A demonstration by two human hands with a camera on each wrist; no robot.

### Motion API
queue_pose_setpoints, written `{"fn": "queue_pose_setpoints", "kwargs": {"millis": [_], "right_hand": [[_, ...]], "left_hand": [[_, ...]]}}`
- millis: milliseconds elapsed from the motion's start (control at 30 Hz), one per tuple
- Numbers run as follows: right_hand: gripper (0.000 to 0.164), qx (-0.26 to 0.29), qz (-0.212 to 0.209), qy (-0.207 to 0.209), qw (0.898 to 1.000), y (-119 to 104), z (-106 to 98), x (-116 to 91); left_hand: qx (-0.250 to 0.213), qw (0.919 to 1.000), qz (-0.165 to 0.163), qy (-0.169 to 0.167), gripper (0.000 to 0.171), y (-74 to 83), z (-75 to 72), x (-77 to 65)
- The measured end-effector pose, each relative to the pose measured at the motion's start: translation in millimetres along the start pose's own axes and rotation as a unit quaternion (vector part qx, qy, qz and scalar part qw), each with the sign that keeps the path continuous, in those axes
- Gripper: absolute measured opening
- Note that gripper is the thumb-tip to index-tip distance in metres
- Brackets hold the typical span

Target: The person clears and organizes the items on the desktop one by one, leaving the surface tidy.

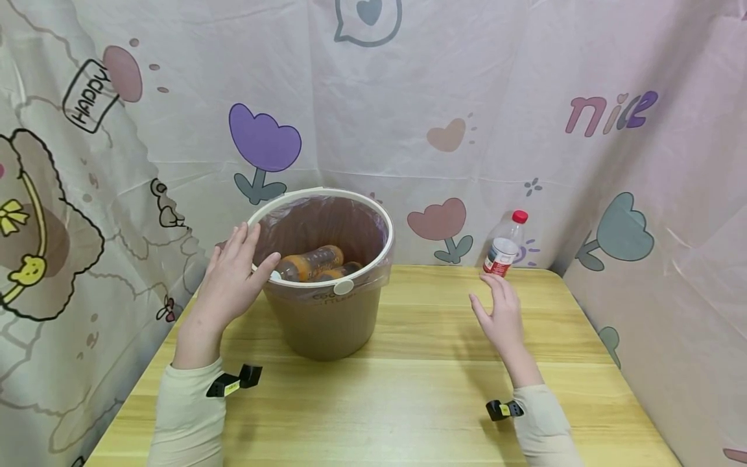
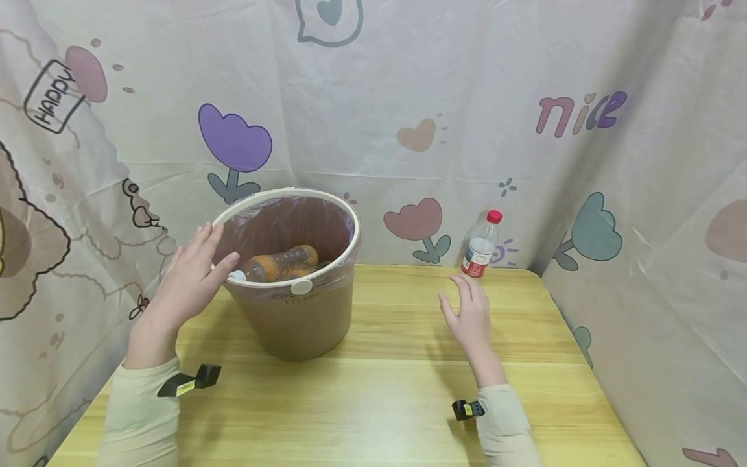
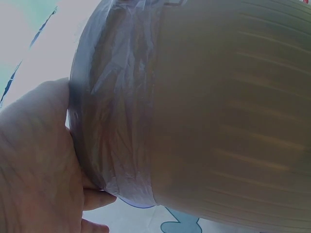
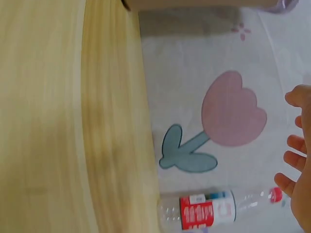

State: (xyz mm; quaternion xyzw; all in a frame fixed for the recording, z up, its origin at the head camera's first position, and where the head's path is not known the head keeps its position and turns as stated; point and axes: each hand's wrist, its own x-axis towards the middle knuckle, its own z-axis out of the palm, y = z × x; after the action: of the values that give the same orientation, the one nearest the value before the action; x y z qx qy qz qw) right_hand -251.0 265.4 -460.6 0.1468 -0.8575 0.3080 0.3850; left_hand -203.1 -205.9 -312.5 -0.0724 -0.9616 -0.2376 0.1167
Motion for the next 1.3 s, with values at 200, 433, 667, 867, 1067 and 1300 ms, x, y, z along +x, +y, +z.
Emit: {"fn": "queue_pose_setpoints", "kwargs": {"millis": [200, 433, 667, 867, 1067, 1300], "right_hand": [[0.047, -0.019, 0.026, 0.001, 0.999, 14, -8, -5], [0.049, -0.039, 0.068, -0.009, 0.997, 27, -17, -8], [0.049, -0.058, 0.093, -0.02, 0.994, 38, -27, -4], [0.052, -0.071, 0.104, -0.036, 0.991, 49, -34, -2], [0.053, -0.085, 0.105, -0.044, 0.99, 60, -41, 3], [0.053, -0.109, 0.114, -0.059, 0.986, 70, -48, 12]], "left_hand": [[-0.001, 1.0, -0.001, -0.002, 0.081, 0.4, -0.3, 0.5], [-0.003, 1.0, 0.0, -0.001, 0.081, -0.3, 0.4, 0.1], [-0.002, 1.0, 0.0, -0.003, 0.081, -1.0, 0.5, -0.2], [0.001, 1.0, 0.004, 0.001, 0.081, -0.8, 0.3, -0.9], [0.014, 0.9999, 0.008, 0.0, 0.08, 0.8, -2.0, -1.4], [0.032, 0.9994, 0.007, -0.011, 0.081, 3.2, -5.0, -1.0]]}}
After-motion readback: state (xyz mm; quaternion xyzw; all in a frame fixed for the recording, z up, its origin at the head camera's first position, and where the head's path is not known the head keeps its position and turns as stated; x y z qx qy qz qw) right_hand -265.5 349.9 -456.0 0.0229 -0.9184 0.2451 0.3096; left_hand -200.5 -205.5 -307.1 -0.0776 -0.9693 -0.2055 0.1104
